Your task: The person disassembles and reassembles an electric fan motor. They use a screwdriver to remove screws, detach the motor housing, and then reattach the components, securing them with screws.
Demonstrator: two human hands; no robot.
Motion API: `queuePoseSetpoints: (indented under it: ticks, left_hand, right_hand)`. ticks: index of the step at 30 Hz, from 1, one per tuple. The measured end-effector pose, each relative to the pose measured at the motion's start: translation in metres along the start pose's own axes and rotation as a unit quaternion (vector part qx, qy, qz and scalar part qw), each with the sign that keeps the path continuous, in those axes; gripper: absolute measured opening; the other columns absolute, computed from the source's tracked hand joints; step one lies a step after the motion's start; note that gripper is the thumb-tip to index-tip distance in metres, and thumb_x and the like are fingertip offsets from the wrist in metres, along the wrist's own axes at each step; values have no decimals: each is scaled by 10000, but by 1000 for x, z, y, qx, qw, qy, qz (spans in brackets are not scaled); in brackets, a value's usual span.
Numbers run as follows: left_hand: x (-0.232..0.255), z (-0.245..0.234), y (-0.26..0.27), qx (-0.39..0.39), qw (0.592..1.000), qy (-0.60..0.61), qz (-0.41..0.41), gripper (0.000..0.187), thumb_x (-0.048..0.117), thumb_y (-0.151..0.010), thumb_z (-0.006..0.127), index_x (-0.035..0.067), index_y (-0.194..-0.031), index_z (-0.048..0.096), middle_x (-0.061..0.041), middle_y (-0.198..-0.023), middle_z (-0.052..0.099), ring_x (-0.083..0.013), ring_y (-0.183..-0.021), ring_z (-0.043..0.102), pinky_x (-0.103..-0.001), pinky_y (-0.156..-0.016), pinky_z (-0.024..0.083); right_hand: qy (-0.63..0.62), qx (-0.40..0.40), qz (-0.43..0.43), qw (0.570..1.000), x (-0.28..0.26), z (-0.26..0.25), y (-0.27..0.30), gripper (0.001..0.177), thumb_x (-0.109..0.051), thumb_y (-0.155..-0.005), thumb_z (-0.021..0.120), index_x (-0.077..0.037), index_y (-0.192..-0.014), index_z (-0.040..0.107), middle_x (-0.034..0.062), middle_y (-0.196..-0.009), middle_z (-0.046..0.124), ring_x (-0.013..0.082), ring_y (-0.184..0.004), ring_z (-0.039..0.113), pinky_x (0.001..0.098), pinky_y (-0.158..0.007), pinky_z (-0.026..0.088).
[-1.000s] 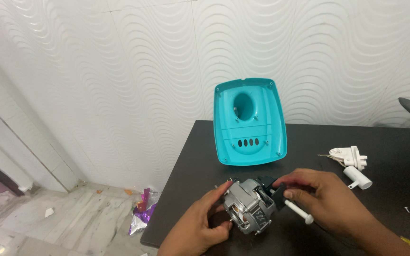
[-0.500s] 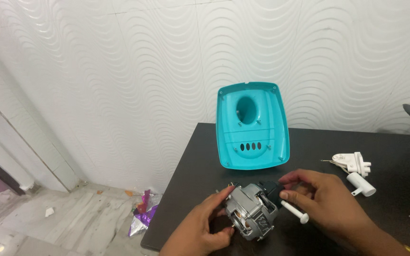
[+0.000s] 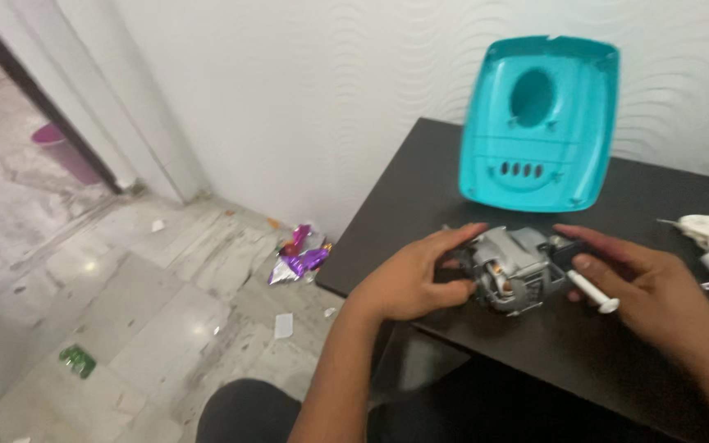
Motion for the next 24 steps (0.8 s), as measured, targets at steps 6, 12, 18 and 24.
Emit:
queuePoseSetpoints:
  ticks: [6, 12, 18, 24]
  left_hand:
    - [-14, 2, 0, 1, 998, 70, 3, 719, 248, -909, 717, 127, -1567, 455, -166, -1516, 522, -271, -1356, 575, -372, -1116, 517]
    - [-13, -5, -2, 36, 996, 78, -39, 651, 287, -904, 716, 115, -1503, 527, -141, -1483, 564, -257, -1296, 611, -380, -1071, 522]
    - [-14, -26, 0, 164, 978, 111, -57, 543, 258, -918, 701, -15, -1378, 607, -92, -1323, 721, -198, -1291, 642, -357, -1100, 474]
    - [-19, -30, -3, 173, 980, 75, -56, 500, 253, -921, 692, -4, -1344, 628, -89, -1312, 728, -199, -1266, 657, -332, -1106, 456]
  right_hand:
    - [-20, 16, -7, 1000, 32, 5, -19, 445, -219, -997, 652, -187, -1441, 669, 144, -968, 774, 219, -836, 713, 363, -758, 570]
    - [21, 14, -3, 1000, 36, 6, -26, 490, -200, -1021, 651, -173, -1511, 647, 212, -984, 748, 263, -851, 741, 398, -755, 588]
    - [53, 7, -25, 998, 24, 3, -17, 432, -253, -983, 686, -199, -1411, 658, 157, -1035, 733, 221, -848, 750, 361, -783, 576]
    - [128, -2, 20, 992, 27, 4, -21, 468, -259, -1014, 656, -232, -1481, 657, 141, -1060, 762, 227, -895, 774, 383, -800, 599]
Point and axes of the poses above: each hand's wrist, its own y-axis away from the middle knuckle, its own z-axis out of the palm, x = y × z, the point moved 8 cm from there along -y, towards the middle knuckle
